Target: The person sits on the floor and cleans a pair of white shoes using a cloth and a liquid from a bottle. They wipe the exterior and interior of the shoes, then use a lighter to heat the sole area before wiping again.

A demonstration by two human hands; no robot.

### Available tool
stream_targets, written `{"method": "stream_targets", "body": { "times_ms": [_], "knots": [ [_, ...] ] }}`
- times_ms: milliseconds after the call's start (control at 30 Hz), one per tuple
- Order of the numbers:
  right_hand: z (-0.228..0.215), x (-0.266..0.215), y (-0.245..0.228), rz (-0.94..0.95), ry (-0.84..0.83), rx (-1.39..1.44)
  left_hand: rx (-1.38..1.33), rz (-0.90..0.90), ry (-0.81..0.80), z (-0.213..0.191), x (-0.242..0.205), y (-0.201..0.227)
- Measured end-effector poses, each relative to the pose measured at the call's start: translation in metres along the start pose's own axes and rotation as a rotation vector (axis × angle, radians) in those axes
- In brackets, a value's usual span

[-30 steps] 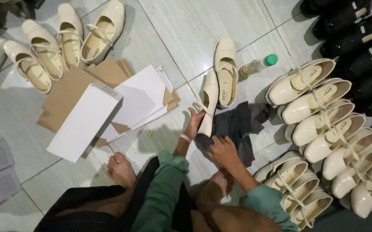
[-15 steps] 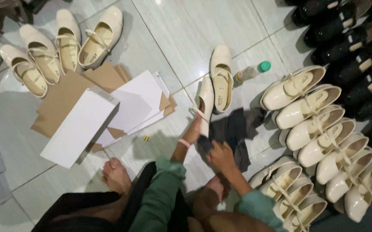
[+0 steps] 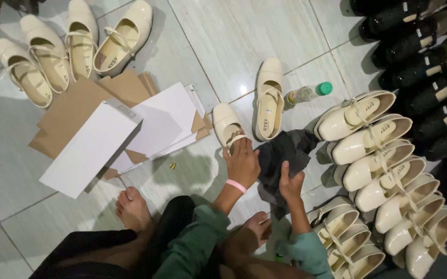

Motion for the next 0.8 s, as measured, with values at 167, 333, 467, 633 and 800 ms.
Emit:
{"method": "stream_targets", "body": {
  "times_ms": [167, 333, 467, 633, 800],
  "knots": [
    [0.015, 0.06, -0.063, -0.236, -0.102, -0.027, -0.793, -0.412, -0.049, 0.051, 0.003, -0.034],
    [0.068, 0.127, -0.101, -0.43, -0.31, -0.07, -1.222, -0.471, -0.032, 0.092, 0.042, -0.052],
    [0.116, 0.139, -0.08, -0.295, -0.434, -0.276, -1.258, -0.475, -0.052, 0.103, 0.076, -0.057],
    [0.094, 0.118, -0.071, -0.262, -0.299, -0.117, -1.956, -0.45, -0.456, 0.076, 0.073, -0.063],
    [0.068, 0.094, -0.086, -0.384, -0.325, -0.463, -2.0, -0.374, -0.814, 0.038, 0.058, -0.065]
  ]
}}
Point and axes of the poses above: each hand's wrist, its own x-axis towards the middle knuckle, its own z-axis out of the palm, y = z × x, the point moved 5 cm from there along x, towards the middle knuckle, and after that the axes turned 14 degrees about -z, right-handed, at the moved point
